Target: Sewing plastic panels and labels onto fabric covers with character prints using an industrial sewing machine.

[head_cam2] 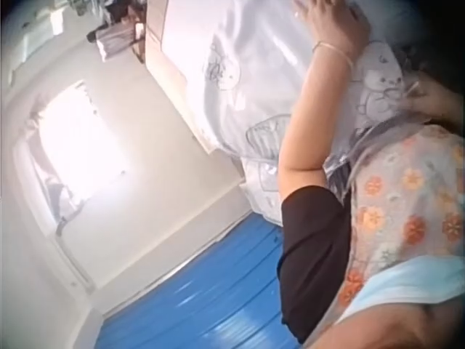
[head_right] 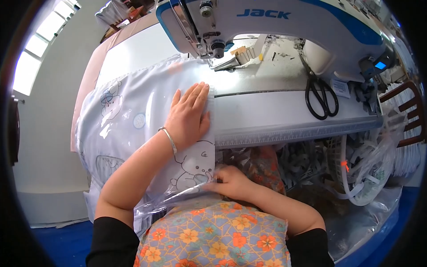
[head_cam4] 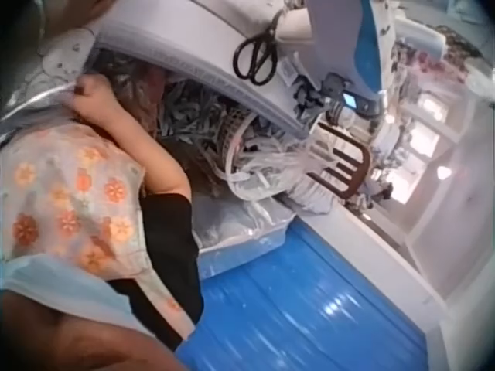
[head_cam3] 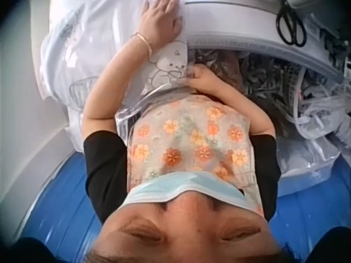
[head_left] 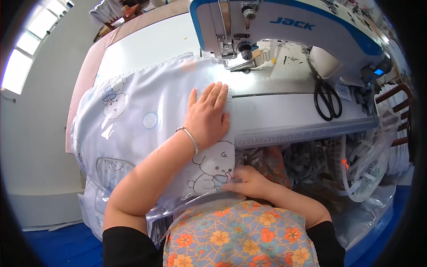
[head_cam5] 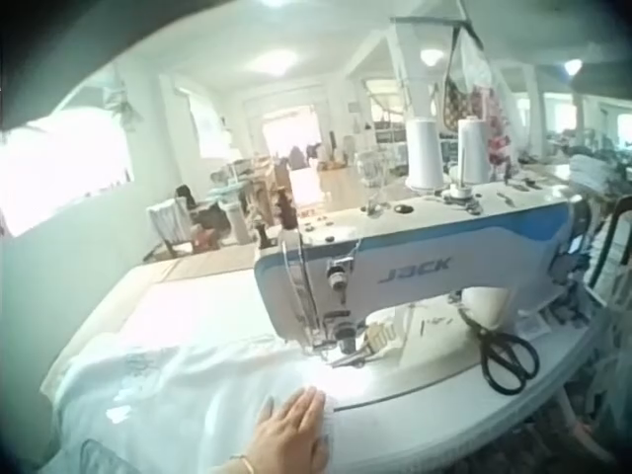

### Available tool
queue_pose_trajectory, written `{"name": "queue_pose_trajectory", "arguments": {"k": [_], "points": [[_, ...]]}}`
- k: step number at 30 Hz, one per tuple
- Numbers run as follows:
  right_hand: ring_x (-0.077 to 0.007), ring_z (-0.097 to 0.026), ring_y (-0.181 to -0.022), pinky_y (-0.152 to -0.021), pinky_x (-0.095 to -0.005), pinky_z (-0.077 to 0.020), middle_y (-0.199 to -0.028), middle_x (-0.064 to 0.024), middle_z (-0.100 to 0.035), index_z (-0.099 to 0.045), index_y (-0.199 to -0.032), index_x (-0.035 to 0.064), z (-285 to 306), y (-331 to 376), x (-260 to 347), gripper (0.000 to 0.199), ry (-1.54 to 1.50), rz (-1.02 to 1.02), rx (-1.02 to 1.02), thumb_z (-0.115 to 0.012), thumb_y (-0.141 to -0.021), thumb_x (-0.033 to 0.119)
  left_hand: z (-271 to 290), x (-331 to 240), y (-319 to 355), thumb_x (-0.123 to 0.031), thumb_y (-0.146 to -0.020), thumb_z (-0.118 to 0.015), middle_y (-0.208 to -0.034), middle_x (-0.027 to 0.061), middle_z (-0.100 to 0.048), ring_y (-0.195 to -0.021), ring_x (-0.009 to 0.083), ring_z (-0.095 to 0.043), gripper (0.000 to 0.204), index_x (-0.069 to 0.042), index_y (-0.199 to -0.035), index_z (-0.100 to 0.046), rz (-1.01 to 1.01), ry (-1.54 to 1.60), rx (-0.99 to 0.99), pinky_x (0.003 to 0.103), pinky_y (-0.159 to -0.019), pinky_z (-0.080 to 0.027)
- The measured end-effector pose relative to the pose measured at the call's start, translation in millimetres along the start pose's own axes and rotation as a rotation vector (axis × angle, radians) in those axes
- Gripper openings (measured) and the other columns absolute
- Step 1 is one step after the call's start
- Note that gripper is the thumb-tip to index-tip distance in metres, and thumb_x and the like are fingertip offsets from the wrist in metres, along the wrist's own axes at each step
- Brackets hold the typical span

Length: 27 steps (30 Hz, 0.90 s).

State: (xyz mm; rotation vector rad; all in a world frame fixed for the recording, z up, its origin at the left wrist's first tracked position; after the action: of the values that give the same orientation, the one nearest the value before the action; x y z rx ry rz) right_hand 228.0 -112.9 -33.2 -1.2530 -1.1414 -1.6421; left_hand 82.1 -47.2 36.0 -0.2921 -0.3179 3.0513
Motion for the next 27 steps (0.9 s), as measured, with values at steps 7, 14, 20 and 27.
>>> {"name": "queue_pose_trajectory", "arguments": {"k": [7, 14, 20, 27], "points": [[-0.0082, -0.062, -0.089, -0.077, -0.0246, -0.0517, -0.103, -0.0056, -0.07, -0.066, -0.118, -0.0029, 18, 37, 9, 0.025, -0.717, -0.097, -0.089, -0.063, -0.098, 0.012, 4, 8, -10, -0.006, -0.085, -0.056, -0.152, 0.0174, -0.041, -0.143, 0.0344, -0.036, 0.061, -0.003, -0.145, -0.044, -0.062, -0.046, 0.043, 0.059, -0.115, -0.029], [-0.0113, -0.064, -0.098, -0.087, -0.0269, -0.0518, -0.111, -0.0065, -0.069, -0.064, -0.118, -0.0031, 22, 17, -10, 0.023, -0.644, -0.155, -0.223, -0.059, -0.098, 0.008, 2, 7, -29, -0.007, -0.081, -0.062, -0.141, 0.0164, -0.053, -0.132, 0.0353, -0.05, 0.049, -0.002, -0.13, -0.059, -0.348, 0.064, 0.081, 0.049, -0.112, -0.038], [-0.0119, -0.063, -0.098, -0.087, -0.0276, -0.0507, -0.11, -0.0053, -0.07, -0.065, -0.12, -0.0014, 42, 13, -17, 0.026, -0.546, -0.024, -0.243, -0.058, -0.099, 0.012, 15, 8, -34, -0.016, -0.08, -0.066, -0.127, 0.0204, -0.061, -0.124, 0.0324, -0.056, 0.046, 0.002, -0.122, -0.062, -0.331, -0.058, -0.112, 0.042, -0.108, -0.043], [-0.0123, -0.065, -0.095, -0.085, -0.0289, -0.0516, -0.107, -0.0046, -0.072, -0.069, -0.117, 0.0007, 30, 5, -35, 0.028, -0.429, -0.196, -0.084, -0.068, -0.093, 0.016, 0, 5, -30, -0.021, -0.09, -0.055, -0.136, 0.0254, -0.054, -0.13, 0.0324, -0.05, 0.045, 0.006, -0.127, -0.058, -0.189, -0.047, 0.064, 0.041, -0.108, -0.04]]}}
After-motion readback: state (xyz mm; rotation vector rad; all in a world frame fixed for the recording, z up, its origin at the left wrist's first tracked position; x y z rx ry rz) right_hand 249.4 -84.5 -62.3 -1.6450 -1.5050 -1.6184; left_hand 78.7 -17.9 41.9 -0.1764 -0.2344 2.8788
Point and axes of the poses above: each hand's wrist, its own y-axis away from the middle knuckle, its own z-axis out of the back of the hand, x = y × z, the point moved 7 cm from there along -y, towards the middle knuckle
